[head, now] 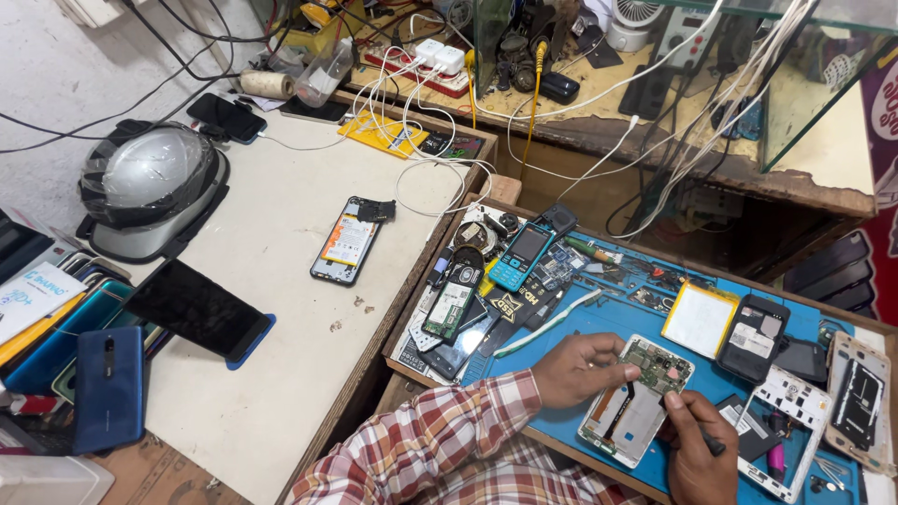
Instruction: The person holds a disassembled smartphone and uses a yellow-handled screwdriver to work on the internal components. They repeatedly probe and adjust parts on the motherboard and frame while turning the device over in their hands.
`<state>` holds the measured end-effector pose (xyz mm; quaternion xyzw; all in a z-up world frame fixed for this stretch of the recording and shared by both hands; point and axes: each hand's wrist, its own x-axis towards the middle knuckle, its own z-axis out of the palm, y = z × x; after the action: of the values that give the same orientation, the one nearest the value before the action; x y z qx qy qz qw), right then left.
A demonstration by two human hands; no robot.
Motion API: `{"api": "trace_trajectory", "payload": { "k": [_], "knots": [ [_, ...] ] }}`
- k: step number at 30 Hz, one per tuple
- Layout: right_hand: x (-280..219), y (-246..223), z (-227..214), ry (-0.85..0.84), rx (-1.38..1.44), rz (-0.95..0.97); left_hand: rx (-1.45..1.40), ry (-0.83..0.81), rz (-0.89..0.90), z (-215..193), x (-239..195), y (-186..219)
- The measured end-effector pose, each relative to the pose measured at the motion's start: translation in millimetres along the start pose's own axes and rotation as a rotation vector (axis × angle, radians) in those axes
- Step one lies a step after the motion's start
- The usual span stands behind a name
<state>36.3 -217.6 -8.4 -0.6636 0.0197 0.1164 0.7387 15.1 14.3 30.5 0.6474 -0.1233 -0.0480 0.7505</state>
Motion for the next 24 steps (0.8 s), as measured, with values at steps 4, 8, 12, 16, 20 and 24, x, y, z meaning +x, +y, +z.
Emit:
{"api": "trace_trajectory", "payload": {
  "k": [4, 8, 12, 16, 20, 24],
  "knots": [
    [1, 0, 2, 0.017, 0.057, -0.008, -0.021, -0.017, -0.03, 0, 3, 0],
    [1, -4, 5, 0.031, 0.061, 0.004, -0.035, -0.001, -0.058, -1, 4, 3],
    [1, -3, 2, 0.041, 0.098, 0.002, -0.114, 0.01, -0.11, 0, 3, 3],
    [1, 1, -1, 0.022, 0.098, 0.006, -0.154, 0.07, -0.113, 0, 3, 4],
    [3, 3, -3, 0.006, 0.086, 0.005, -0.12, 0.066, -0.07, 0, 3, 1],
    [2, 2, -2, 0.01, 0.046, 0.015, -0.225, 0.101, -0.028, -4, 6, -10]
  ]
}}
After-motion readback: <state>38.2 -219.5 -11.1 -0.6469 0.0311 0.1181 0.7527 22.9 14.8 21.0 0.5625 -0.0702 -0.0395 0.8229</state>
